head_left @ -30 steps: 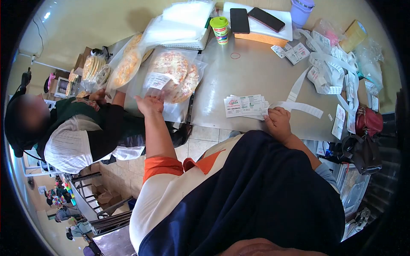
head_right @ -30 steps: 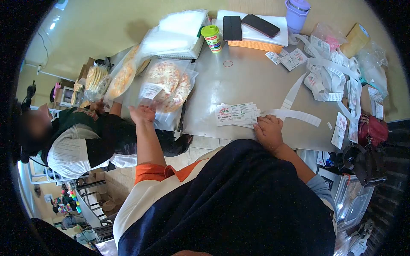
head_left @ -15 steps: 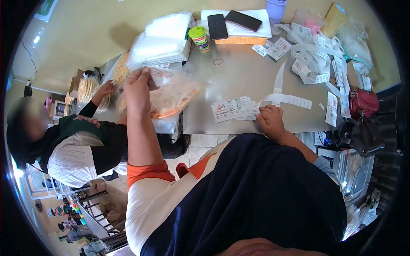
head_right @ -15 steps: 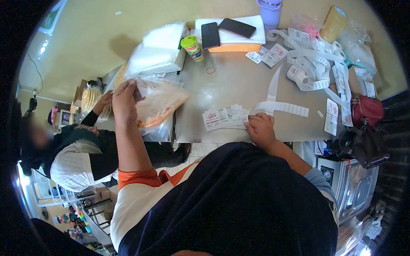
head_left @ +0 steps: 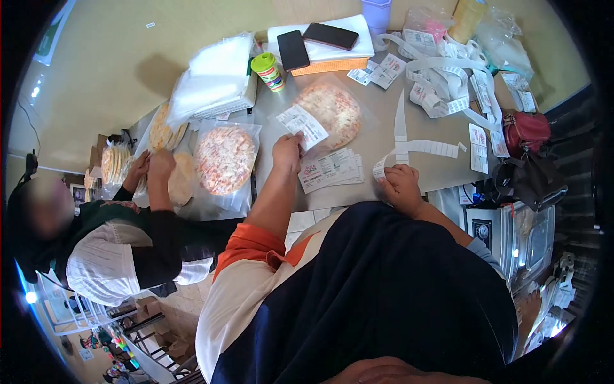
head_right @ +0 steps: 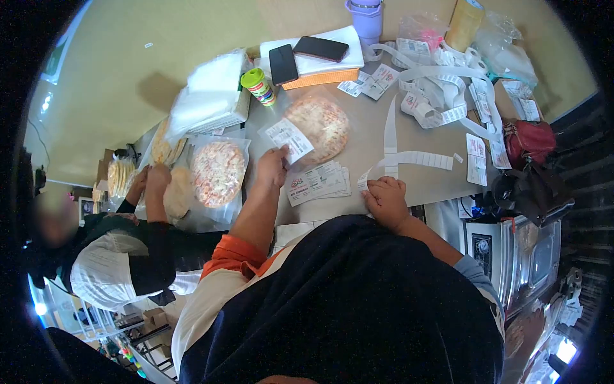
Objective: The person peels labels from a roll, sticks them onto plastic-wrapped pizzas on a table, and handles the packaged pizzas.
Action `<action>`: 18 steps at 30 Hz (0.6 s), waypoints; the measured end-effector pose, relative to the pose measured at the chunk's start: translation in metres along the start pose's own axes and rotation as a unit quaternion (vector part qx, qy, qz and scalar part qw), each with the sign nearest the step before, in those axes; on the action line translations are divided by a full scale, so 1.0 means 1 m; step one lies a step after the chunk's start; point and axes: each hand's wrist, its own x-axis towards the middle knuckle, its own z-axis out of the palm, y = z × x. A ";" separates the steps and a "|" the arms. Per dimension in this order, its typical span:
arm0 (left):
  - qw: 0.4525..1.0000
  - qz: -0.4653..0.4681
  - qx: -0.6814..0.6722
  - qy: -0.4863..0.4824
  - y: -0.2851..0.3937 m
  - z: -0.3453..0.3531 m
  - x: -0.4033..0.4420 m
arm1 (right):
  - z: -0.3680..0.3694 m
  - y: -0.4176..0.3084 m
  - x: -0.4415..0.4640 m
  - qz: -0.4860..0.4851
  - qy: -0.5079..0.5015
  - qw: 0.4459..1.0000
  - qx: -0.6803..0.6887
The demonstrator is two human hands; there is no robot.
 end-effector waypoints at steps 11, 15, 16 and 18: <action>0.996 -0.043 -0.083 -0.008 0.005 -0.023 -0.001 | -0.001 -0.005 -0.009 0.018 0.012 1.000 0.003; 0.989 -0.062 -0.104 -0.088 0.010 -0.004 0.004 | 0.004 -0.002 -0.011 0.021 -0.005 1.000 -0.008; 0.983 -0.077 -0.113 -0.120 0.012 -0.001 0.008 | 0.005 -0.002 -0.010 0.018 -0.006 1.000 -0.005; 0.987 -0.055 0.017 -0.151 0.009 -0.001 0.019 | 0.005 -0.004 -0.010 0.012 -0.008 1.000 -0.001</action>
